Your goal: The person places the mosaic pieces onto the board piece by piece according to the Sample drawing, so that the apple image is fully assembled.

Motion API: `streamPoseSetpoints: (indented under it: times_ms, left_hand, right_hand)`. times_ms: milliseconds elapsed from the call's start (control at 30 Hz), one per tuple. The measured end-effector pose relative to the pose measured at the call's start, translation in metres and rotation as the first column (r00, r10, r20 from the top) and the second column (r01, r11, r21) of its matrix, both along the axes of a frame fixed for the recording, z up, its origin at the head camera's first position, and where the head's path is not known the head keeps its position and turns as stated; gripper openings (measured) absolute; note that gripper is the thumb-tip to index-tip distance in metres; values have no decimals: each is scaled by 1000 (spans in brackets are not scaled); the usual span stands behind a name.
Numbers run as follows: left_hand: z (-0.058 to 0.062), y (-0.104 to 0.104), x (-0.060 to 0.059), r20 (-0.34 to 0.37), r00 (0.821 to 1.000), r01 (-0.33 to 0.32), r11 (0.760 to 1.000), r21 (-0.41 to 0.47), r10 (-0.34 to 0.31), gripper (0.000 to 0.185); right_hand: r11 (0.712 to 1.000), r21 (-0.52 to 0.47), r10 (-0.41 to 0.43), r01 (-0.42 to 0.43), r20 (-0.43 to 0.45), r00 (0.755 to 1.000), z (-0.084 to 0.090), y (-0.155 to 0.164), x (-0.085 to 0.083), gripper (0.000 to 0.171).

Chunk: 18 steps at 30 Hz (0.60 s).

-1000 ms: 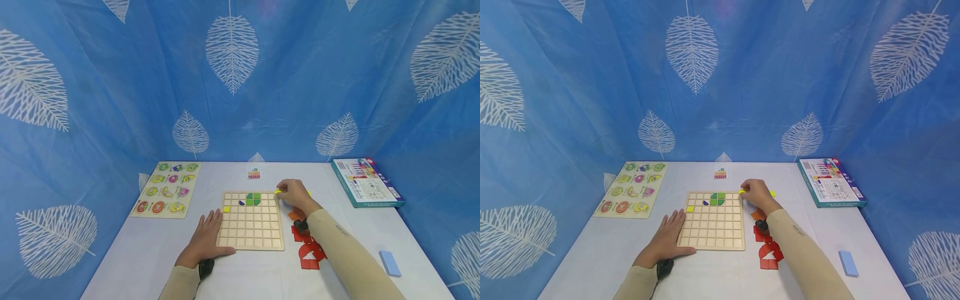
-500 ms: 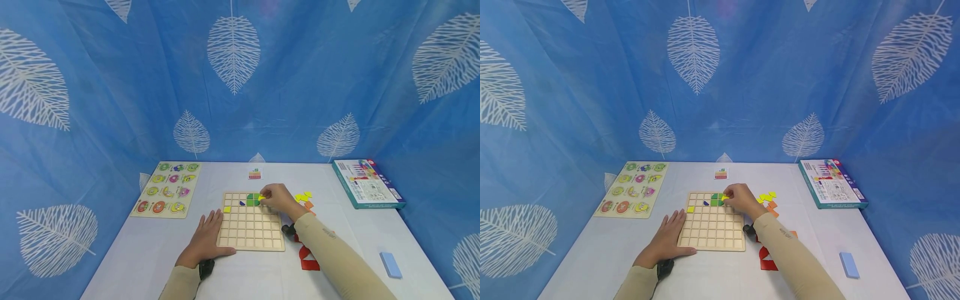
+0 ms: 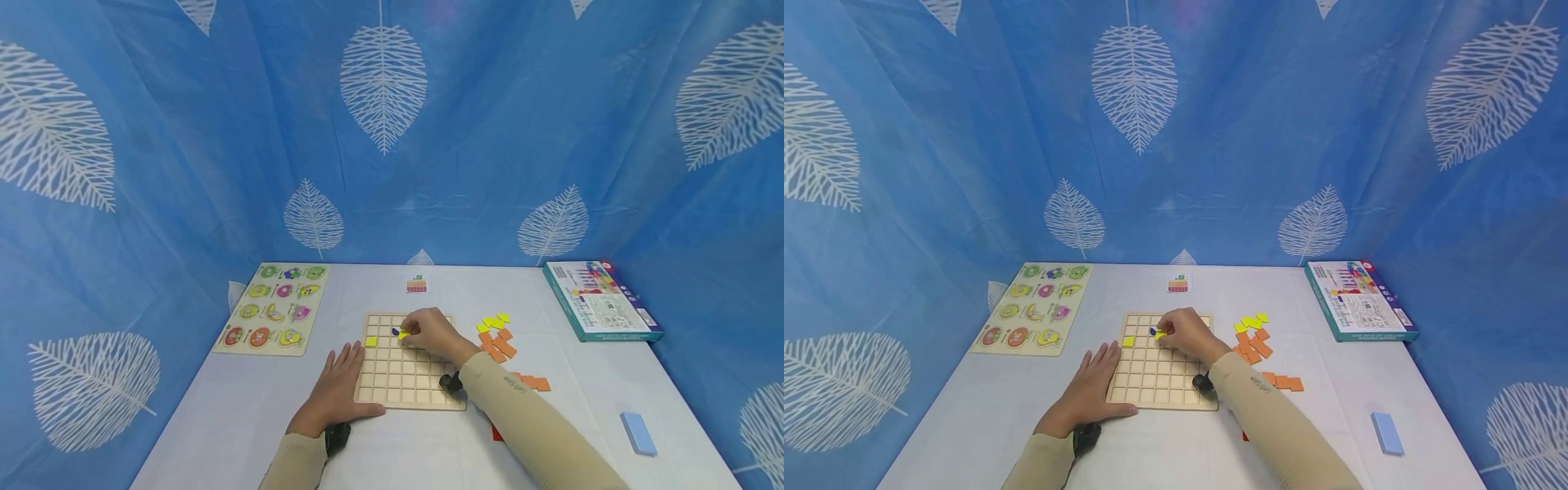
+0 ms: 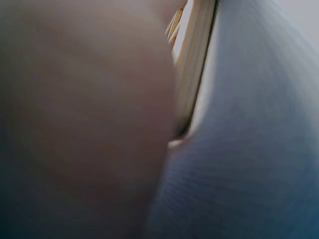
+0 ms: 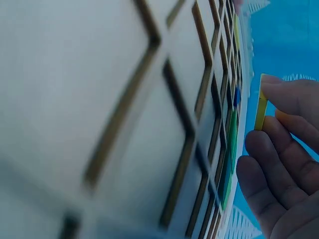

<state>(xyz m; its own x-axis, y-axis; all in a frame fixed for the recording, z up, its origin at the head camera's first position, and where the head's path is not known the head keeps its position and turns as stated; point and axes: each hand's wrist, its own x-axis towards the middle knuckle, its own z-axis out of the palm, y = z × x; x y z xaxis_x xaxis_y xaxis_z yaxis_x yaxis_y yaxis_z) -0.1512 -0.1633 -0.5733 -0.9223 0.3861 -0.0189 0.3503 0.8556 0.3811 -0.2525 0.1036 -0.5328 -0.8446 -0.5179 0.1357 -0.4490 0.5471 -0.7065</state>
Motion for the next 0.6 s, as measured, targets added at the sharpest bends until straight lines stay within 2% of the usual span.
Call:
streamPoseSetpoints:
  times_ms: [267,600]
  left_hand:
    - [1,0,1,8,1000,2,1000,7,-2,137]
    - [4,0,2,5,1000,11,1000,-4,-11,136]
  right_hand:
    - [999,39,31,-32,6,999,0,-19,5,18]
    - [995,100,26,-26,2,1000,0,-40,5,16]
